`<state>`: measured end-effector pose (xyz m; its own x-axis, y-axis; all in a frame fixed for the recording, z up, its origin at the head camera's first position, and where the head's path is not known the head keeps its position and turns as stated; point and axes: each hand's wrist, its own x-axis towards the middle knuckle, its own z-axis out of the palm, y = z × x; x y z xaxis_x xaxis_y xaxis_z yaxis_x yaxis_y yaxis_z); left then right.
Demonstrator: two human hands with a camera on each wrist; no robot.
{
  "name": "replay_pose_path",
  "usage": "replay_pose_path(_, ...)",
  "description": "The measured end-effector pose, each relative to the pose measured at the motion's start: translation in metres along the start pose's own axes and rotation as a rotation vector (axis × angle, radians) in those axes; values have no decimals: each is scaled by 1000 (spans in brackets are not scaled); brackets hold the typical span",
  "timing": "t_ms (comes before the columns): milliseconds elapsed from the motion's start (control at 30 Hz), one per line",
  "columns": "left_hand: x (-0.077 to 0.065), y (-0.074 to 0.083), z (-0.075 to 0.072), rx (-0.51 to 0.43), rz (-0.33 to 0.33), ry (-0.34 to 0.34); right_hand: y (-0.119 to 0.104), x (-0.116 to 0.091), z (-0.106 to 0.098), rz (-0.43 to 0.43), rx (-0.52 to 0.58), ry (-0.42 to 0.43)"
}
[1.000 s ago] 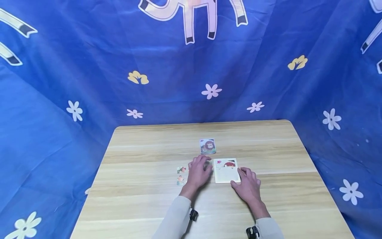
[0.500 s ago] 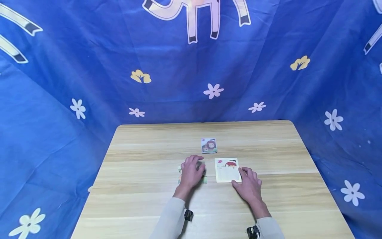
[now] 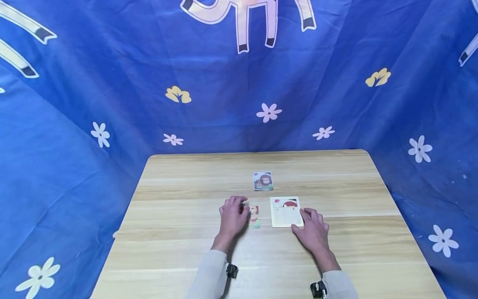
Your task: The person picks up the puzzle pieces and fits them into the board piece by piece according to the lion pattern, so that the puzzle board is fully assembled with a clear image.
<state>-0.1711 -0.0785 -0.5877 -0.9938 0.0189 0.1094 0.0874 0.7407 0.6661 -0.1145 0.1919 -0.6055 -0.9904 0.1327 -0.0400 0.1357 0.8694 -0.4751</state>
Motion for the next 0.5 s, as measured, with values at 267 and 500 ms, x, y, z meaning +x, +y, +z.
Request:
replay_pose_path(267, -6, -11, -5, 11, -17, 21, 1, 1, -2, -5, 7, -22)
replay_pose_path(500, -13, -22, -13, 13, -56, 20, 1, -1, -1, -4, 14, -12)
